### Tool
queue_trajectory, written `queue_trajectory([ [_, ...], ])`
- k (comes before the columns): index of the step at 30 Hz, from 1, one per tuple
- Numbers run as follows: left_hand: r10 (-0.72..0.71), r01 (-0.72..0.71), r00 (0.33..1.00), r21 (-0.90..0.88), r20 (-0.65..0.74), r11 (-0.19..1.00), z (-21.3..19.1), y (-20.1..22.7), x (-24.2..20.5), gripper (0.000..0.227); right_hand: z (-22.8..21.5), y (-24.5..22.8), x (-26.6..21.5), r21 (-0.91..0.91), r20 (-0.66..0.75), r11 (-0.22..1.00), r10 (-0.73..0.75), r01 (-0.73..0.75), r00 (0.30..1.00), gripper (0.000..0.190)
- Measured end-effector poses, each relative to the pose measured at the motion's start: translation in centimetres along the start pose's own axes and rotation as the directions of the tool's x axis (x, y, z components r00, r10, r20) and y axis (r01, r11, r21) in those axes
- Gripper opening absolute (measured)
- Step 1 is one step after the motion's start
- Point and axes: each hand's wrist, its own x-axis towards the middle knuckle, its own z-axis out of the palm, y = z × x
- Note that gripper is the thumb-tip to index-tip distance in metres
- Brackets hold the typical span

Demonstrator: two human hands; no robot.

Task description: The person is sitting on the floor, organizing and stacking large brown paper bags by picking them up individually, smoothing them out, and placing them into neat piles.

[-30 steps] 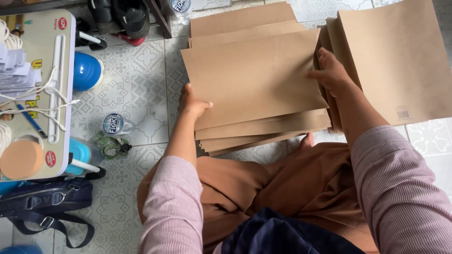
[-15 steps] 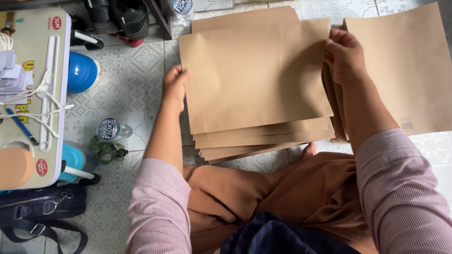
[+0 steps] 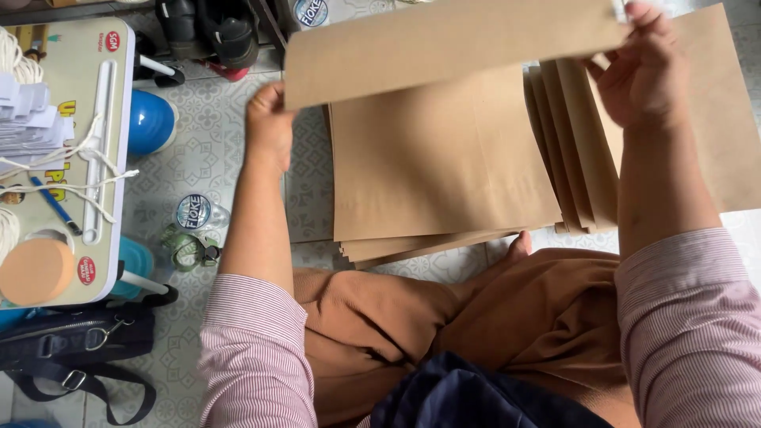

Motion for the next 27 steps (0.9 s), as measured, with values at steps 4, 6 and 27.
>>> queue_trajectory([
  [4,-0.182,0.183,0.983,0.267,-0.027,0.946,-2.4,-6.0,-3.6,0.026,-4.5,3.6,-1.6,0.216,-0.097,0.950,0.251,-0.226,0.963,0.044],
  [6,-0.363,0.315,0.924,0.302,0.120,0.900,-3.4,-7.8,-5.5,0.036,-4.2,4.7,-3.0,-0.094,-0.153,0.924,0.354,-0.370,0.923,0.017],
  [27,-0.403,0.391,0.915,0.278,-0.015,0.878,-1.2,-8.5,-8.8,0.038,-4.0,8.1,-7.5,-0.637,-0.455,0.426,0.465,-0.642,0.760,0.024],
])
